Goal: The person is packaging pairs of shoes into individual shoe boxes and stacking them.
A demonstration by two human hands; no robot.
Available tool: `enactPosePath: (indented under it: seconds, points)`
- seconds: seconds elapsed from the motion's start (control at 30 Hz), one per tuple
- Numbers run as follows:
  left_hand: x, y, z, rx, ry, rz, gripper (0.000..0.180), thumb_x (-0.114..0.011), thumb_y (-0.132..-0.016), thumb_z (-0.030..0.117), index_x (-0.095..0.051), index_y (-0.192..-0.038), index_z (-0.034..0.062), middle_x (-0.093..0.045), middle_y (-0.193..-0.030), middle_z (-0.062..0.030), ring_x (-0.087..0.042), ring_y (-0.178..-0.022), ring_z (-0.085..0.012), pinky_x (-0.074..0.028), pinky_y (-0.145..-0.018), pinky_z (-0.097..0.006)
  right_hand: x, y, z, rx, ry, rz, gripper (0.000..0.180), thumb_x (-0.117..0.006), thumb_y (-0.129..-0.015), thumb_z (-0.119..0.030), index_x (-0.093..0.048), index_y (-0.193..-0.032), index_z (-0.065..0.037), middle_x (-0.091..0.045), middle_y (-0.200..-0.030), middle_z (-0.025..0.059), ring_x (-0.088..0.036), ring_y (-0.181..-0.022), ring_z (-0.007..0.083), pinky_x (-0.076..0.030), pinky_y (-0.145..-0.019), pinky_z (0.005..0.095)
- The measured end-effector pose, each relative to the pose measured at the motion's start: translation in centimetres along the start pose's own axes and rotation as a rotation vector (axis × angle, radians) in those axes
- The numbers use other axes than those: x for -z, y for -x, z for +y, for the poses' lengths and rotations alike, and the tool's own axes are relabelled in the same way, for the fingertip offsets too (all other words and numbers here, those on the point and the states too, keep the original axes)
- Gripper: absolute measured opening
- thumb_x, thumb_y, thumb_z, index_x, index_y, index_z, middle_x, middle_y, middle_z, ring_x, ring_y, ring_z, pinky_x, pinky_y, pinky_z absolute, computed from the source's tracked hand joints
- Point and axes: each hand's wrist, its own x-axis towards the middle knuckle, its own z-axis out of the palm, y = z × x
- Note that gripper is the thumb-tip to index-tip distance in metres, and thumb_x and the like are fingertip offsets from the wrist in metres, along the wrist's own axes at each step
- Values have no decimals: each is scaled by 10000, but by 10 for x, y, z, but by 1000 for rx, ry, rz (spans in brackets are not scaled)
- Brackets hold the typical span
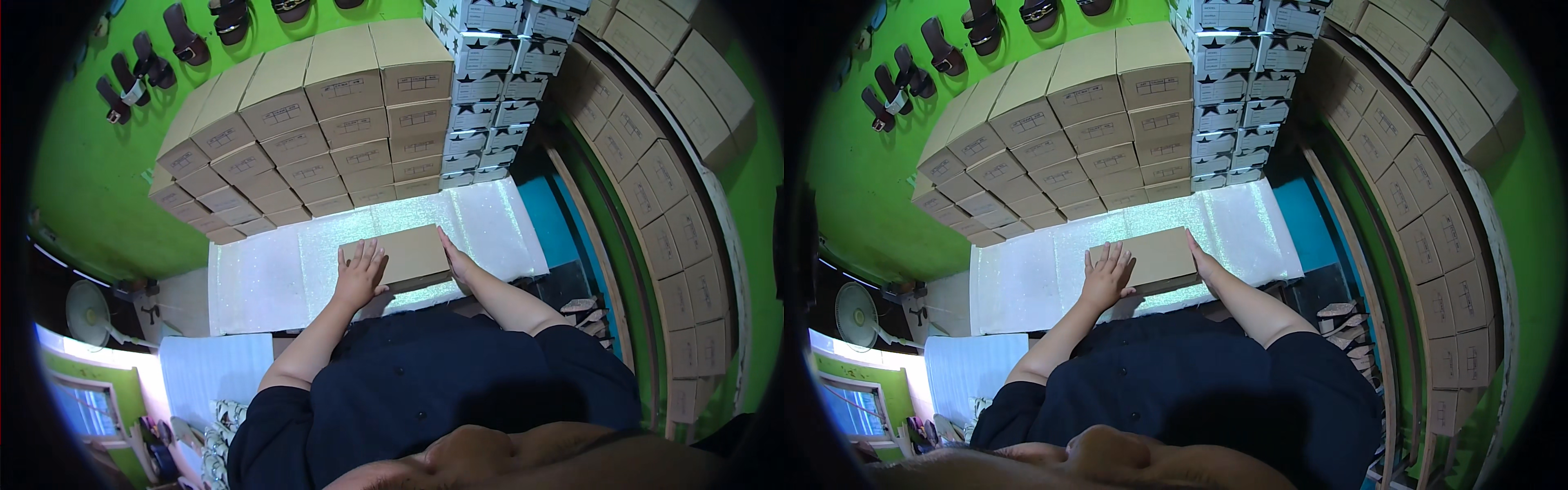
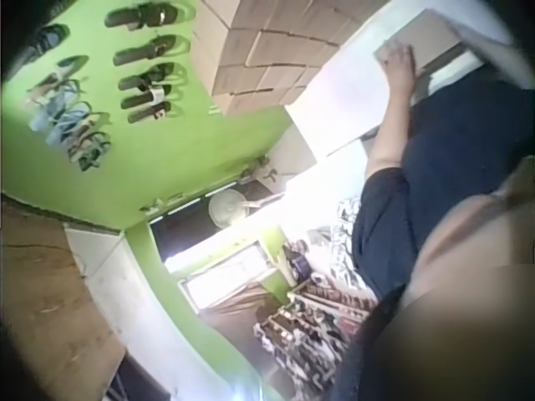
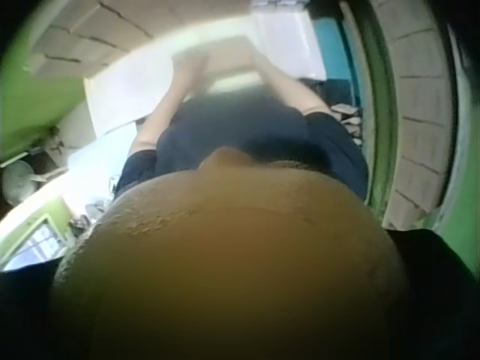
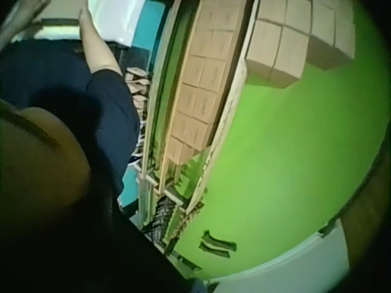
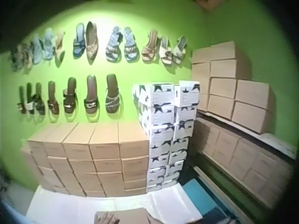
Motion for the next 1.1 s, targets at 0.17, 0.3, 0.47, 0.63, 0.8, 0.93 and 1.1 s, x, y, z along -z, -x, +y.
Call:
enactPosePath:
  seconds: [0.17, 0.3, 0.47, 0.63, 0.8, 0.93, 1.1]
  points:
    - [-2, -1, -1, -12, 6, 81, 974, -773, -708, 551, -359, -1511, 185, -258, -1609, -105, -213, -1494, -338, -101, -1135, -697, -2, 5, -1, 9, -24, -25, 854, -364, -964, -696, -193, -1582, -131, -257, -1607, 124, -253, -1476, 237, -211, -1193, 373]
    - [20, -5, 7, -48, -8, -136, 987, -800, -700, 513, -342, -1521, 212, -266, -1607, -94, -202, -1498, -333, -85, -1144, -690, 0, 3, 2, 34, 8, 40, 830, -375, -971, -679, -158, -1591, -171, -223, -1620, 115, -228, -1486, 241, -222, -1190, 373]
    - [10, -8, 1, -56, -7, -78, 993, -813, -690, 492, -340, -1521, 226, -277, -1606, -71, -194, -1502, -324, -92, -1146, -688, -2, 3, 2, 35, 34, 67, 811, -375, -976, -670, -166, -1591, -184, -231, -1617, 119, -245, -1480, 249, -225, -1188, 373]
    - [14, -13, 1, -80, 7, -28, 946, -795, -708, 491, -362, -1510, 235, -290, -1603, -46, -203, -1500, -313, -120, -1139, -691, 8, -5, 8, -27, 135, 54, 874, -216, -935, -774, -149, -1594, -203, -225, -1631, 89, -212, -1502, 244, -164, -1201, 423]
    - [-3, -10, 1, -77, 25, -22, 868, -726, -763, 529, -381, -1501, 227, -319, -1590, -52, -240, -1487, -317, -164, -1128, -690, 3, -1, 5, -49, 71, 91, 895, -342, -925, -765, -193, -1586, -181, -290, -1593, 140, -286, -1463, 263, -248, -1175, 395]
    - [-23, -6, 2, -49, 18, -61, 831, -667, -811, 547, -358, -1516, 231, -301, -1599, -48, -245, -1487, -307, -184, -1140, -662, 3, 0, 7, 11, 95, 56, 919, -343, -921, -769, -120, -1597, -187, -200, -1627, 128, -242, -1480, 258, -242, -1179, 405]
    - [-38, 0, -1, -22, 104, -56, 777, -634, -863, 520, -350, -1521, 220, -275, -1605, -94, -245, -1482, -341, -202, -1130, -666, 4, -1, 11, 22, 108, 73, 695, -236, -1037, -583, -67, -1598, -209, -135, -1657, 52, -134, -1519, 227, -136, -1210, 391]
